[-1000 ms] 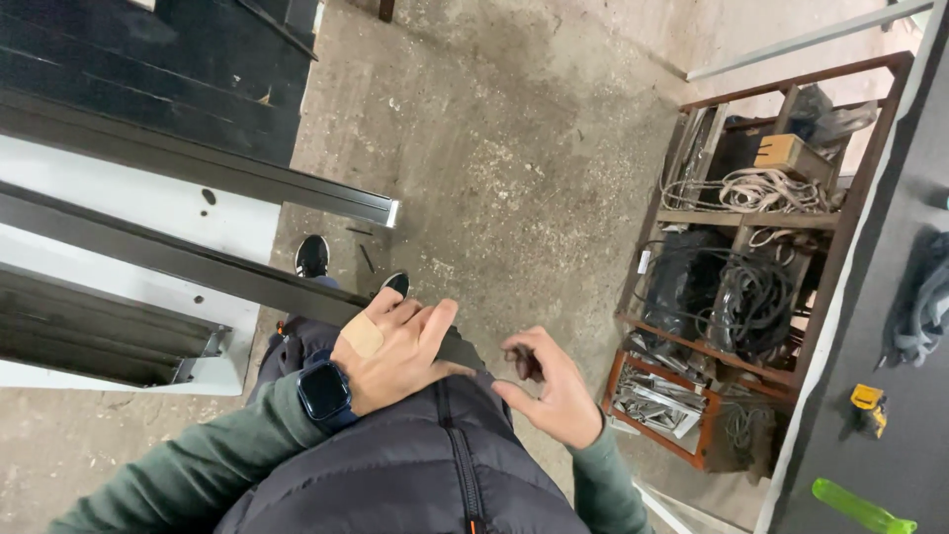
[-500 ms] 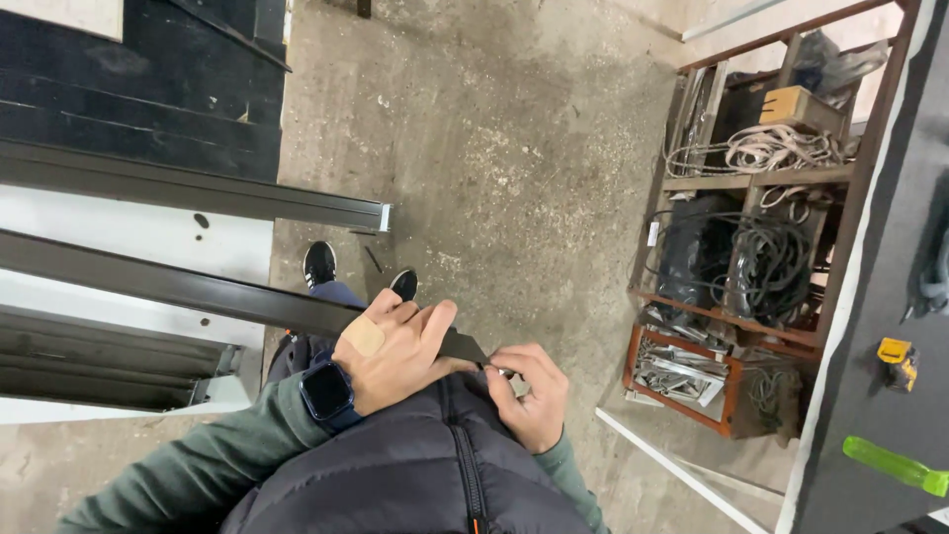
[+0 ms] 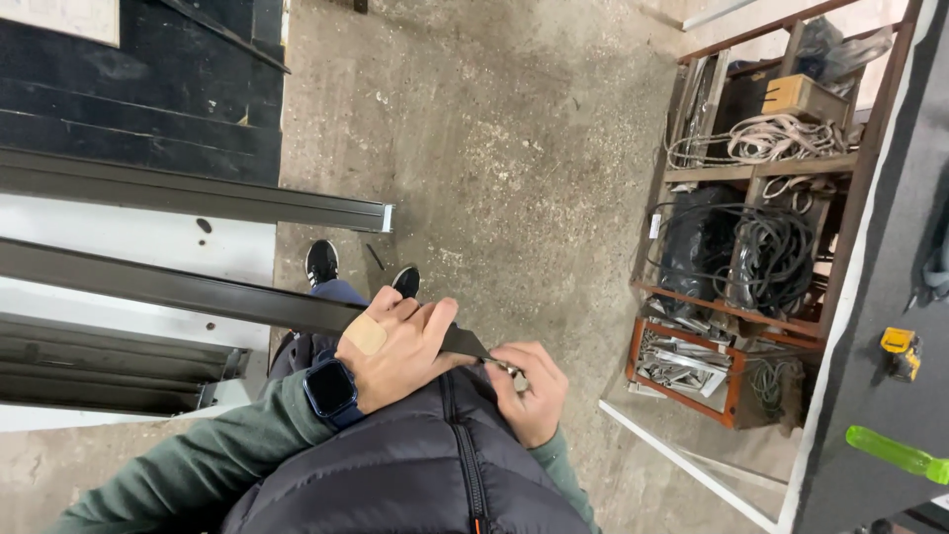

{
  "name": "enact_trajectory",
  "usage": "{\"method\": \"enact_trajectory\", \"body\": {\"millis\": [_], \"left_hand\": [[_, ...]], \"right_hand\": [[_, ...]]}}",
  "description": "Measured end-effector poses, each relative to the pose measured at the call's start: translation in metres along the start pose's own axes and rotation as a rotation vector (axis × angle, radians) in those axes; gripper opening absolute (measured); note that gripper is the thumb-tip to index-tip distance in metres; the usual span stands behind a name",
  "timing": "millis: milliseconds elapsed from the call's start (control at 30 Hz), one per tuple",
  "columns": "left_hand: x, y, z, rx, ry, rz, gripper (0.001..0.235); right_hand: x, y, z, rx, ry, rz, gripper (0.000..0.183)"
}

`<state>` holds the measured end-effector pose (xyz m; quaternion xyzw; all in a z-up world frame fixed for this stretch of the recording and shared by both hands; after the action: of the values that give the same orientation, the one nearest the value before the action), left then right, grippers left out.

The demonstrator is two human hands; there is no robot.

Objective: The person picks up long dark metal profiles from a workbench and carries them to a rack area. They hold a profile against their body, fit a small metal bracket onto its end, and use a small hex key to tighten the bracket, repeating the fitting on additional profiles.

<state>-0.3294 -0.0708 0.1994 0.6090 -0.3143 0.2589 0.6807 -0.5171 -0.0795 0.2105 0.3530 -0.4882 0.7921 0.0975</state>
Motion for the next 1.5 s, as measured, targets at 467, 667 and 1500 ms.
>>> {"method": "enact_trajectory", "body": {"millis": [467, 667, 1500], "left_hand": [[-0.005, -0.004, 0.005, 0.020, -0.084, -0.038, 0.060], [-0.016, -0.007, 0.006, 0.031, -0.190, -0.035, 0.061], [-0.016, -0.008, 0.015, -0.024, -0.282, -0.098, 0.060]], "right_hand": [[-0.006, -0.010, -0.013, -0.003, -0.041, -0.010, 0.028], [-0.003, -0.017, -0.009, 0.118, 0.135, -0.009, 0.022], [-0.046, 0.059, -0.055, -0.341, 0.170, 0.680, 0.013]]}}
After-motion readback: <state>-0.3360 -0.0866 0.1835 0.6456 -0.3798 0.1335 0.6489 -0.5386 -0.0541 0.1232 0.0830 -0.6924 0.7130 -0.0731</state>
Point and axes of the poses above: each hand's wrist, its own z-axis towards the middle knuckle, its own x-axis out of the back of the hand, y = z × x, the point moved 9 cm from there along z, towards the middle knuckle, and after that the axes turned 9 degrees about x, right-handed, at the moved point
